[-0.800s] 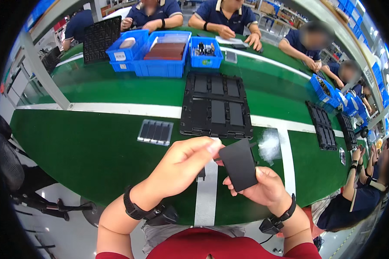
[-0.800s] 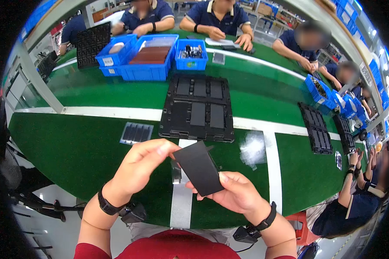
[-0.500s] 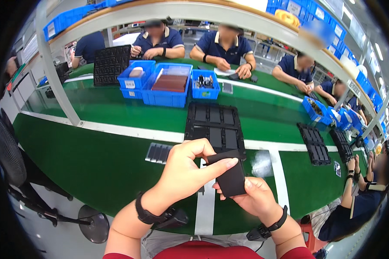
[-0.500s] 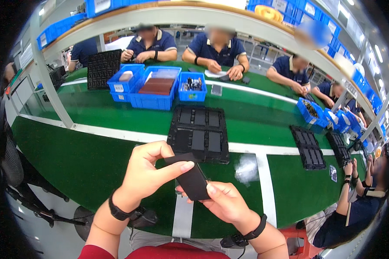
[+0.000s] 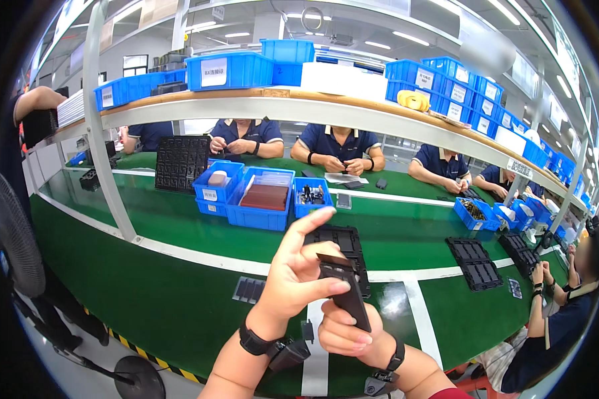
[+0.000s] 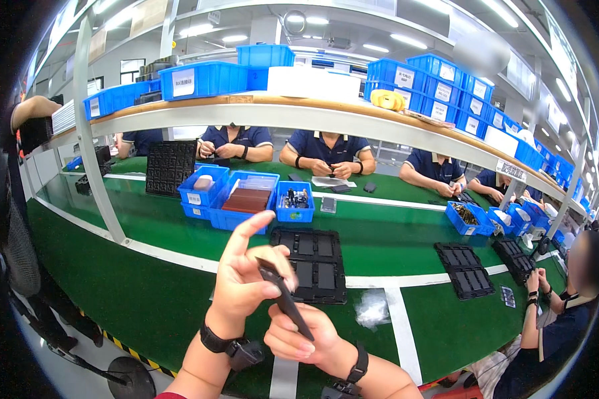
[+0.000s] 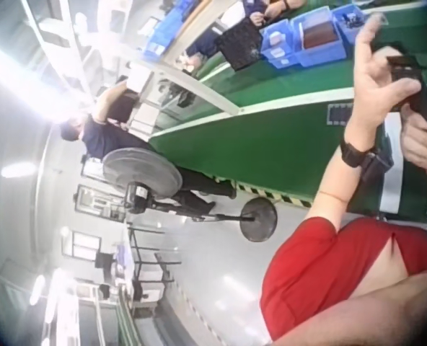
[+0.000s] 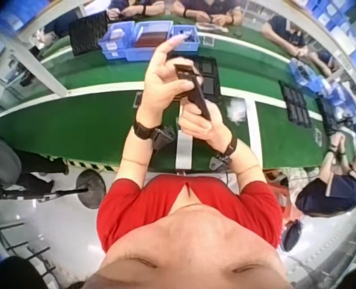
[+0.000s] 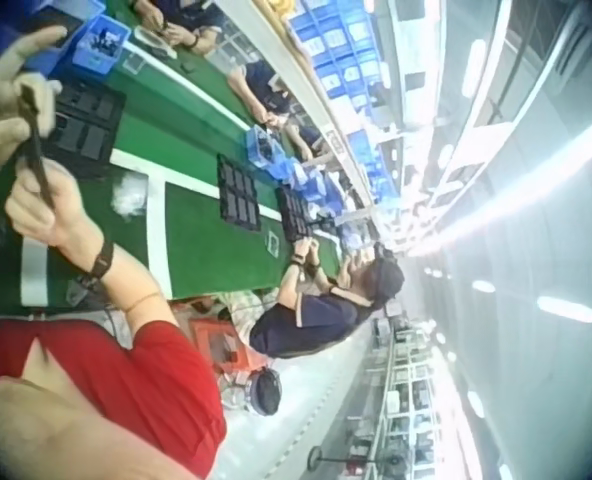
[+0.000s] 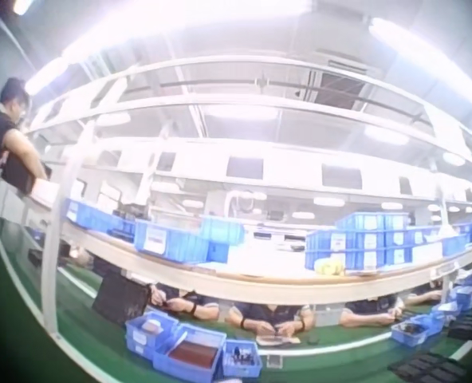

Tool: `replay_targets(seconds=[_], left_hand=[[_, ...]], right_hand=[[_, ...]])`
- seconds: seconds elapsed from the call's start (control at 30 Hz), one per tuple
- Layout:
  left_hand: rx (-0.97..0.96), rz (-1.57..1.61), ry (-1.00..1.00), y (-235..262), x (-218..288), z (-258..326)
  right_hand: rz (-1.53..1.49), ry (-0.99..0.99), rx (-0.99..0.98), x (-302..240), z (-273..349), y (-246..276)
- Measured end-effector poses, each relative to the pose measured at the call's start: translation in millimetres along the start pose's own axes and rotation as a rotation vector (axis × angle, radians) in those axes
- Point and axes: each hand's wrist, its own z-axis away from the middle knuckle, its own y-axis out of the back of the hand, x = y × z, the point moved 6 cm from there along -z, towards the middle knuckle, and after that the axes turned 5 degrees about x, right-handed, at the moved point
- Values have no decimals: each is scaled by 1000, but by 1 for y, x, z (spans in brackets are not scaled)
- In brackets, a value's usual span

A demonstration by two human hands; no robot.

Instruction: Assembling small electronic components on a factory production line.

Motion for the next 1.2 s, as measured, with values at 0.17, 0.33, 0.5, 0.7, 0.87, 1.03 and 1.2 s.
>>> replay_targets(seconds=[0.17, 0.33, 0.5, 0.7, 0.87, 1.03, 1.2], left_hand=[[119, -164, -83, 2, 19, 8], [248, -326, -104, -1, 19, 9], [127, -232, 42, 0, 9, 4], [183, -149, 261, 0, 1, 8], [45, -106, 147, -3, 5, 6], [63, -53, 167, 6, -2, 5], [98, 259, 242, 6, -10, 5]], right_hand=[[974, 375, 434, -50, -4, 8], [1701, 850, 527, -63, 13, -36], [1754, 896, 553, -60, 13, -36], [1761, 841, 576, -63, 15, -23], [1207, 588, 548, -58, 7, -16], [904, 430, 423, -55, 4, -6], [671, 374, 318, -48, 2, 1]])
